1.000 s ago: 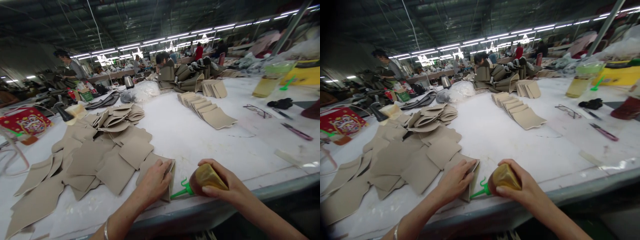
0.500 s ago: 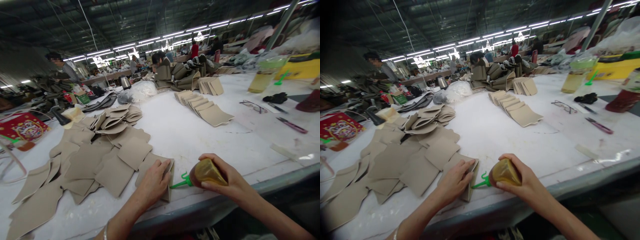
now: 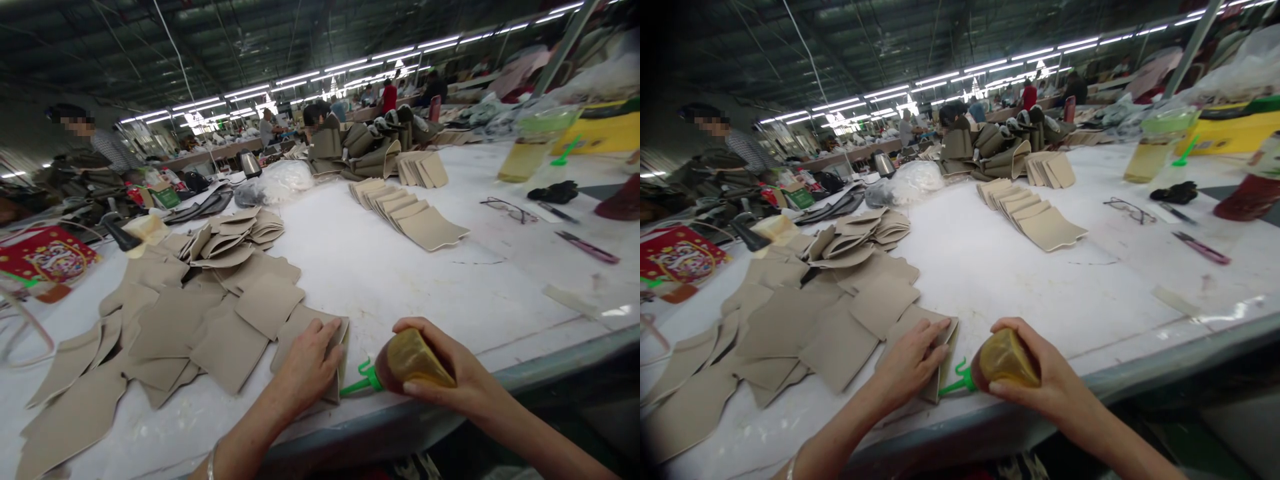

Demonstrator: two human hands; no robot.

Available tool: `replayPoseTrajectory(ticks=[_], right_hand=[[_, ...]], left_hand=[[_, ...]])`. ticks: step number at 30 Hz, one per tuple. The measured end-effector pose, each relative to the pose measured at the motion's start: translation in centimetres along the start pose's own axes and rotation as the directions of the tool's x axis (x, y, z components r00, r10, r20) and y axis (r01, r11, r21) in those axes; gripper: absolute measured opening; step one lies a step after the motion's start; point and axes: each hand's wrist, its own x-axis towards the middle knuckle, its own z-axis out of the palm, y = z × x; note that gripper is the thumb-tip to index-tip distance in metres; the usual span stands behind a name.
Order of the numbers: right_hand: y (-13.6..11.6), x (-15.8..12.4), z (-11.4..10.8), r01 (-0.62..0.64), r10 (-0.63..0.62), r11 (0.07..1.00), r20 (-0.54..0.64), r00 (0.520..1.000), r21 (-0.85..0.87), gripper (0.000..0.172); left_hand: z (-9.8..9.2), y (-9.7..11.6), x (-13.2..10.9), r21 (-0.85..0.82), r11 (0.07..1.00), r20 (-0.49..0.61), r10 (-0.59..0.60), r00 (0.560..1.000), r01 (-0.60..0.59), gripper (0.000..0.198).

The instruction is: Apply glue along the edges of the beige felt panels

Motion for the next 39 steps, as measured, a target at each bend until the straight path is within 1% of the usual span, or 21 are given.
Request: replayPoseTrajectory(ticks=[3,5,7,8,11,13,14,16,19,21,23,26,28,29,32,33,35,37,39], right_hand=[[0.1,0.2,-0.3,-0.003,0.003,0.999,-0.018,1.000,-0.045,0.050],[0.1,0.3,-0.6,0.019,-0.028,0.995,-0.084,0.996,-0.102,0.049],[0.1,0.3,-0.6,0.036,-0.054,0.992,-0.139,0.989,-0.125,0.050],[0.1,0.3,-0.6,0.041,-0.057,0.992,-0.140,0.988,-0.115,0.051],[0.2,0.2,-0.3,0.027,-0.030,0.998,-0.039,0.999,-0.054,0.054],[0.3,0.4,-0.4,0.019,-0.020,0.998,-0.013,1.000,-0.063,0.053],[0.5,0.7,-0.5,0.024,-0.027,0.996,-0.036,0.999,-0.084,0.052],[0.7,1.3,-1.0,0.046,-0.064,0.990,-0.127,0.990,-0.136,0.050],[0.9,2.2,-1.6,0.072,-0.116,0.983,-0.262,0.958,-0.170,0.051],[1.0,2.4,-1.8,0.078,-0.127,0.982,-0.296,0.947,-0.171,0.053],[0.9,2.1,-1.7,0.084,-0.126,0.983,-0.266,0.956,-0.165,0.052],[0.7,1.7,-1.6,0.064,-0.080,0.989,-0.122,0.989,-0.131,0.052],[0.6,1.7,-1.6,0.053,-0.062,0.992,-0.080,0.995,-0.114,0.052],[0.6,1.8,-1.7,0.056,-0.067,0.992,-0.098,0.993,-0.111,0.052],[0.7,2.2,-2.0,0.075,-0.101,0.989,-0.213,0.972,-0.128,0.051],[0.7,2.3,-2.0,0.078,-0.109,0.988,-0.235,0.966,-0.137,0.052],[0.8,2.1,-2.0,0.070,-0.104,0.985,-0.224,0.969,-0.155,0.052],[0.8,1.7,-1.8,0.053,-0.079,0.986,-0.160,0.984,-0.160,0.052],[0.7,1.4,-1.7,0.036,-0.058,0.987,-0.135,0.989,-0.159,0.050]], left_hand=[[0.0,0.0,0.0,-0.001,1.000,-0.001,-0.003,1.000,0.003,0.046],[0.1,0.1,0.0,-0.001,1.000,-0.001,-0.006,1.000,0.006,0.045],[0.1,0.1,0.1,-0.005,1.000,0.001,-0.006,1.000,0.006,0.045],[0.0,0.2,0.1,-0.011,1.000,0.002,-0.006,1.000,0.007,0.045],[0.0,0.2,0.1,-0.035,0.999,0.006,-0.008,1.000,0.008,0.046],[-0.1,0.2,0.1,-0.045,0.999,0.009,-0.008,1.000,0.008,0.047],[-0.1,0.2,0.2,-0.046,0.999,0.011,-0.008,1.000,0.008,0.048],[-0.1,0.1,0.3,-0.048,0.999,0.016,-0.006,1.000,0.007,0.047],[-0.2,0.2,0.4,-0.060,0.998,0.023,0.001,1.000,0.000,0.046],[-0.2,0.2,0.4,-0.065,0.998,0.023,0.002,1.000,-0.001,0.047],[-0.2,0.3,0.4,-0.067,0.998,0.022,0.000,1.000,0.001,0.046],[-0.2,0.3,0.4,-0.069,0.998,0.017,0.004,1.000,-0.003,0.047],[-0.3,0.3,0.4,-0.066,0.998,0.016,0.006,1.000,-0.005,0.048],[-0.3,0.3,0.4,-0.063,0.998,0.017,0.006,1.000,-0.005,0.048],[-0.3,0.3,0.5,-0.064,0.998,0.026,0.004,1.000,-0.002,0.049],[-0.3,0.3,0.5,-0.067,0.998,0.030,0.003,1.000,-0.001,0.049],[-0.3,0.3,0.5,-0.074,0.997,0.030,0.001,1.000,0.002,0.050],[-0.2,0.2,0.5,-0.077,0.997,0.025,0.005,1.000,-0.003,0.050],[-0.2,0.2,0.5,-0.074,0.997,0.017,0.009,1.000,-0.008,0.050]])
